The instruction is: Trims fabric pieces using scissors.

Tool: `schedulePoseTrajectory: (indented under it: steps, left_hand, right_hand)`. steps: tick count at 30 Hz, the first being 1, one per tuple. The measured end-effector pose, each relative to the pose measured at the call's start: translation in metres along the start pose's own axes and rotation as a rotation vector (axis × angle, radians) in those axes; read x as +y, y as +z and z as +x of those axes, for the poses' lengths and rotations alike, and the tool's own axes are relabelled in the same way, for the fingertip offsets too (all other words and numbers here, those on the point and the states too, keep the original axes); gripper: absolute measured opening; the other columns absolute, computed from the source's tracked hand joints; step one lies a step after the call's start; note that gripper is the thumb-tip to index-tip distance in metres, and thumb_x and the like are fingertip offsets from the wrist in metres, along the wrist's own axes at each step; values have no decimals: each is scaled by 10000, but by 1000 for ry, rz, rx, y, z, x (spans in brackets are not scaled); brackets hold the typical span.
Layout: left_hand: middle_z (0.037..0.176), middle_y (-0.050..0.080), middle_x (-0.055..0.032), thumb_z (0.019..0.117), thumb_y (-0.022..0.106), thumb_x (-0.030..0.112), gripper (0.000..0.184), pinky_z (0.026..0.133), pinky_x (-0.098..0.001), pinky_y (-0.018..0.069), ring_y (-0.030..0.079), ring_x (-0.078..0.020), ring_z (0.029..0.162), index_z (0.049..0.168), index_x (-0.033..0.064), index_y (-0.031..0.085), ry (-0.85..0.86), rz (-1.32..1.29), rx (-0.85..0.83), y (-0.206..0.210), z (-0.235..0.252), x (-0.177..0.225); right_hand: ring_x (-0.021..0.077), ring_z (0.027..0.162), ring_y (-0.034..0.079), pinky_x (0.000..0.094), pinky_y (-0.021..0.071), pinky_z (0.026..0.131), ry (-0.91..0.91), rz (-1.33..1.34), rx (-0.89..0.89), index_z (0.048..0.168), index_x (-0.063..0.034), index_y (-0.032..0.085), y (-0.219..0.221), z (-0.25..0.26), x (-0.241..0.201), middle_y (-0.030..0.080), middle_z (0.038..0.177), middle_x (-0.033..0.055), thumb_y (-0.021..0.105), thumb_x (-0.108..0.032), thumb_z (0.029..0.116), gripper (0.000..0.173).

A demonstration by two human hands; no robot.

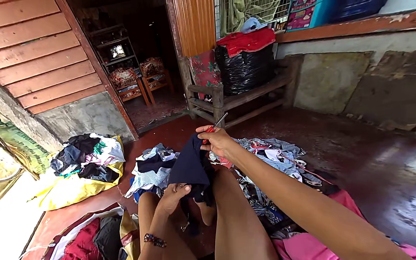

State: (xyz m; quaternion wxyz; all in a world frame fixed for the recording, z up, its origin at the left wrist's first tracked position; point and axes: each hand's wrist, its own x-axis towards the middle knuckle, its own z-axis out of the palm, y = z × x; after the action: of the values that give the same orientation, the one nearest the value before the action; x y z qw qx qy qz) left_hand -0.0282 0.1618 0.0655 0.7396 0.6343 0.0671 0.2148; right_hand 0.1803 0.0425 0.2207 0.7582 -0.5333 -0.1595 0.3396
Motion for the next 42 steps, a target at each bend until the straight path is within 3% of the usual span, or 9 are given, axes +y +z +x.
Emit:
schedulePoseTrajectory:
  steps: [3, 5, 8, 11, 21, 26, 32, 35, 42]
  left_hand:
    - [1237, 674, -130, 771, 829, 576, 865, 1014, -462, 539, 663, -251, 1144, 1374, 55, 493, 38, -344, 99, 20, 14, 1]
    - [1203, 694, -113, 916, 733, 434, 547, 959, -467, 565, 678, -241, 1104, 1338, 124, 574, 12, -493, 211, 32, 25, 9]
    - [1139, 699, -168, 993, 623, 73, 271, 900, -502, 574, 690, -278, 1036, 1258, 23, 606, -87, -397, 494, 46, 45, 18]
    - [1247, 655, -157, 968, 666, 43, 360, 984, -470, 538, 640, -250, 1150, 1312, 12, 568, -90, -115, 540, 48, 55, 6]
    - [1067, 701, -122, 1059, 508, 130, 225, 864, -420, 577, 685, -204, 975, 1241, 46, 610, -172, 45, 423, 52, 53, 30]
    - [1033, 744, -62, 934, 673, 409, 339, 789, -392, 619, 724, -167, 915, 1178, 173, 691, -164, 5, 82, 29, 53, 77]
    - [905, 759, -39, 884, 760, 388, 278, 682, -299, 627, 733, -103, 768, 1069, 180, 746, -47, -20, -94, 17, 54, 116]
    - [915, 756, -54, 910, 741, 360, 273, 691, -305, 627, 735, -116, 767, 1094, 158, 736, -20, -46, -136, 11, 56, 120]
    - [916, 757, -45, 882, 770, 362, 287, 690, -312, 629, 737, -119, 771, 1091, 170, 732, -34, -30, -91, 7, 57, 118]
  right_hand:
    - [216, 748, 648, 382, 588, 637, -2, -67, -66, 1125, -47, 652, 2, -7, 5, 645, 956, 129, 656, 81, 903, 256]
    - [227, 738, 658, 384, 590, 622, -23, -134, -90, 1138, -37, 649, 0, -8, 14, 653, 956, 144, 652, 88, 905, 264]
    - [257, 747, 683, 410, 600, 615, -139, -291, -86, 1142, -11, 654, -16, 4, 31, 675, 983, 178, 641, 107, 897, 273]
    - [246, 786, 659, 413, 584, 672, -228, -384, -73, 1114, -3, 679, -45, 24, 50, 668, 982, 171, 669, 132, 852, 295]
    - [203, 805, 659, 391, 540, 703, 163, -93, 94, 1298, -107, 603, -94, 8, 89, 724, 1013, 96, 548, -115, 1023, 281]
    - [208, 781, 655, 384, 557, 680, 99, -225, 49, 1230, -68, 641, -110, 1, 108, 700, 972, 108, 568, -102, 1032, 213]
    - [234, 733, 714, 400, 585, 645, 385, -66, -41, 1244, -46, 584, -95, -33, 105, 734, 865, 116, 406, -324, 1114, 355]
    - [218, 643, 682, 387, 582, 606, 457, -57, -94, 1188, -53, 602, -89, -38, 120, 717, 810, 108, 417, -480, 1089, 476]
    - [228, 864, 685, 440, 578, 819, 562, 387, -155, 1262, -112, 544, -57, -44, 148, 675, 968, 82, 422, -681, 1002, 638]
